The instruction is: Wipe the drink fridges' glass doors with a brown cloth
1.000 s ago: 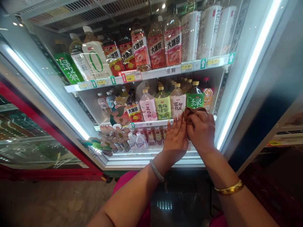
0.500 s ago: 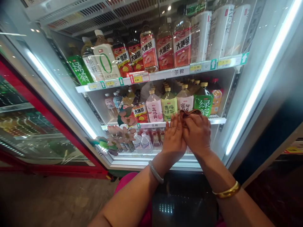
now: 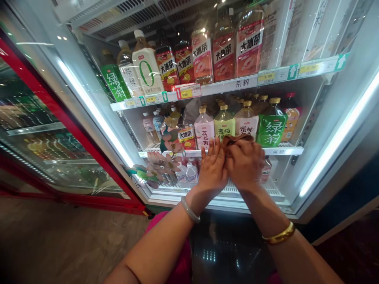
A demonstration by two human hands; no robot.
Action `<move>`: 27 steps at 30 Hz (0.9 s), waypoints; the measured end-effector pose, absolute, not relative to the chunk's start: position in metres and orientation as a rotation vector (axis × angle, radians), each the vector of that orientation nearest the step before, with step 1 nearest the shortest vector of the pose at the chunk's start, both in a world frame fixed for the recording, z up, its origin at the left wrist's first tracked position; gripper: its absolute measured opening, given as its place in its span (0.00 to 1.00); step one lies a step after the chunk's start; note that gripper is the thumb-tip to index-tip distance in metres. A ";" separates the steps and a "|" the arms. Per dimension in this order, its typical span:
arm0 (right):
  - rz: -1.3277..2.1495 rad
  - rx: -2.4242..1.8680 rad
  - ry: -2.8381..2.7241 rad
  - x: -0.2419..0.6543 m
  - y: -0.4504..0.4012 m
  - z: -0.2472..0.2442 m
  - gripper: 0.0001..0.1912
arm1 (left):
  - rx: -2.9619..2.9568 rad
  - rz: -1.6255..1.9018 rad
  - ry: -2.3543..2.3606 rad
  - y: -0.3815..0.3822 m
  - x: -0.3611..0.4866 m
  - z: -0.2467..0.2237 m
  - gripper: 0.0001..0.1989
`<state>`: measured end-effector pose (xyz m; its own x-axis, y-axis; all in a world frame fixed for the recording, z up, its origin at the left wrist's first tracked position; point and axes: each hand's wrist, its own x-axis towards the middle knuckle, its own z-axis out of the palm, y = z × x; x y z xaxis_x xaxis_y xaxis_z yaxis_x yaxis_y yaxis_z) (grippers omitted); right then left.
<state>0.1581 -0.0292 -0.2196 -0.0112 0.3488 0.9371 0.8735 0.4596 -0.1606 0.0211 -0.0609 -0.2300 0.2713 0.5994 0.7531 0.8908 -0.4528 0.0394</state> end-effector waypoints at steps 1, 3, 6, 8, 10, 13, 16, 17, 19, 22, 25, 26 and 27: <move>-0.601 -1.079 -1.648 0.152 -0.031 -0.220 0.06 | -2.150 -1.010 -1.355 -0.061 0.018 -0.230 0.41; -0.605 -1.042 -1.697 0.154 -0.030 -0.216 0.06 | -2.144 -0.993 -1.376 -0.063 0.011 -0.229 0.43; -0.557 -1.010 -1.531 0.179 -0.016 -0.203 0.06 | -2.113 -0.971 -1.416 -0.066 -0.003 -0.225 0.45; -0.534 -1.048 -1.342 0.191 -0.007 -0.195 0.07 | -2.080 -0.970 -1.452 -0.068 -0.012 -0.224 0.45; -0.526 -1.102 -1.265 0.187 -0.004 -0.192 0.08 | -2.070 -0.965 -1.462 -0.070 -0.021 -0.224 0.45; -0.528 -1.125 -1.426 0.153 -0.017 -0.203 0.05 | -2.080 -0.961 -1.440 -0.072 -0.029 -0.228 0.44; -0.574 -1.038 -1.665 0.110 -0.034 -0.220 0.07 | -2.092 -0.963 -1.418 -0.072 -0.035 -0.232 0.43; -0.599 -1.000 -1.712 0.101 -0.038 -0.224 0.07 | -2.094 -0.965 -1.413 -0.072 -0.036 -0.233 0.42; -0.631 -0.944 -1.769 0.097 -0.039 -0.223 0.07 | -2.099 -0.964 -1.400 -0.071 -0.039 -0.234 0.42; -0.592 -0.899 -1.689 0.119 -0.029 -0.204 0.07 | -2.116 -0.914 -1.376 -0.073 -0.046 -0.233 0.42; -0.518 -0.945 -1.381 0.142 -0.017 -0.181 0.06 | -2.081 -0.883 -1.427 -0.078 -0.055 -0.228 0.41; -0.500 -0.972 -1.302 0.144 -0.015 -0.177 0.05 | -2.065 -0.885 -1.460 -0.080 -0.058 -0.226 0.40; -0.483 -1.003 -1.270 0.141 -0.015 -0.176 0.05 | -2.049 -0.894 -1.488 -0.083 -0.061 -0.224 0.40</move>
